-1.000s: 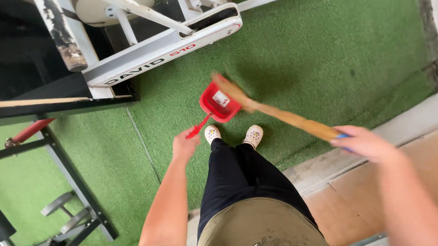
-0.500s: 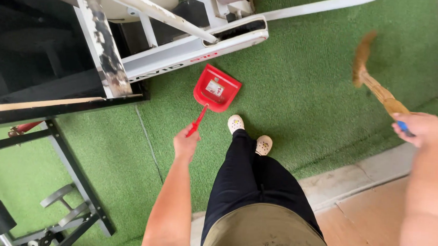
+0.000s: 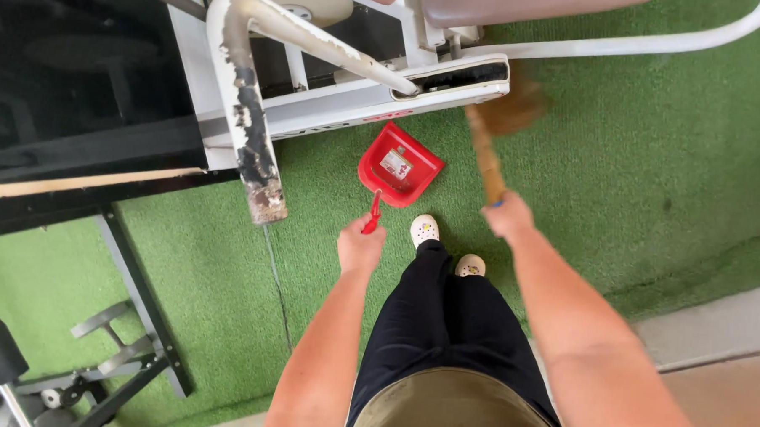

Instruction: Sweeping the floor around gym equipment using a broom and dustpan.

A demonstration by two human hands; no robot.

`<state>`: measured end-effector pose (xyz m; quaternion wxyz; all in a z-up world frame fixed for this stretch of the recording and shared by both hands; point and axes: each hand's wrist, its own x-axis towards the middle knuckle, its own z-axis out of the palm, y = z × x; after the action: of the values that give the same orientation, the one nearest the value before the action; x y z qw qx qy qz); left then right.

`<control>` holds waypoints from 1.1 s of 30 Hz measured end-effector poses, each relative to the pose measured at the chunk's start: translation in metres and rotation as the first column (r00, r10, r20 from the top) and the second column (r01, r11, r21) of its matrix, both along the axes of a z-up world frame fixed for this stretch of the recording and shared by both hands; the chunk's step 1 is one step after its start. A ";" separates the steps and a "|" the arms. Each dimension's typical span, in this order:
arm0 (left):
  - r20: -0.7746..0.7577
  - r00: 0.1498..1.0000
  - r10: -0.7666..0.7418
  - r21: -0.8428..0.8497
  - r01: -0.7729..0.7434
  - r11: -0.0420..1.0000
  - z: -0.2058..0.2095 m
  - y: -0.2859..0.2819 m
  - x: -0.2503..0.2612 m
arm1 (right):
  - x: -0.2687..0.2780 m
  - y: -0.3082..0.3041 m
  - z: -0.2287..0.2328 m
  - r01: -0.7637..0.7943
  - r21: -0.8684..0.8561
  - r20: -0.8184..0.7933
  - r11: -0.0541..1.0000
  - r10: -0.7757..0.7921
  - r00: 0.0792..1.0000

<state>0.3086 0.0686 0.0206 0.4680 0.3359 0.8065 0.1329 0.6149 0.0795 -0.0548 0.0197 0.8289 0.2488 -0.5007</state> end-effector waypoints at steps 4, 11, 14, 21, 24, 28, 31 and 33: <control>0.023 0.999 0.026 -0.002 -0.026 1.000 -0.006 -0.015 0.002 | -0.040 -0.051 -0.019 -0.353 0.084 -0.027 0.932 0.356 0.934; 0.198 0.966 0.167 0.151 -0.199 0.968 -0.026 -0.123 -0.003 | -0.016 -0.111 0.031 -0.711 0.068 -0.043 0.700 0.714 0.699; 0.288 0.905 0.313 0.188 -0.374 0.908 -0.008 -0.189 -0.005 | -0.010 -0.112 0.105 -0.829 0.030 -0.015 0.559 0.829 0.558; 0.492 0.656 0.572 0.172 -0.718 0.675 0.055 -0.298 -0.043 | -0.050 -0.122 0.171 -0.964 -0.028 0.045 0.266 0.963 0.265; 0.424 0.655 0.626 0.159 -0.734 0.660 0.074 -0.330 -0.072 | -0.098 -0.123 0.192 -0.985 -0.039 0.055 0.167 0.985 0.165; 0.412 0.548 0.728 0.137 -0.827 0.545 0.084 -0.355 -0.126 | -0.169 -0.115 0.192 -0.999 0.024 0.066 0.047 0.997 0.049; 0.416 0.475 0.775 0.151 -0.877 0.456 0.081 -0.370 -0.181 | -0.240 -0.110 0.193 -0.998 0.059 0.078 -0.027 0.997 -0.022; 0.438 0.437 0.785 0.181 -0.899 0.399 0.076 -0.380 -0.222 | -0.294 -0.109 0.194 -0.995 0.067 0.077 -0.067 0.995 -0.062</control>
<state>0.0869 -0.3114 0.0962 0.3664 -0.0611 0.7430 0.5567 0.3213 -0.0293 0.1391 0.3366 0.3866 0.7994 -0.3134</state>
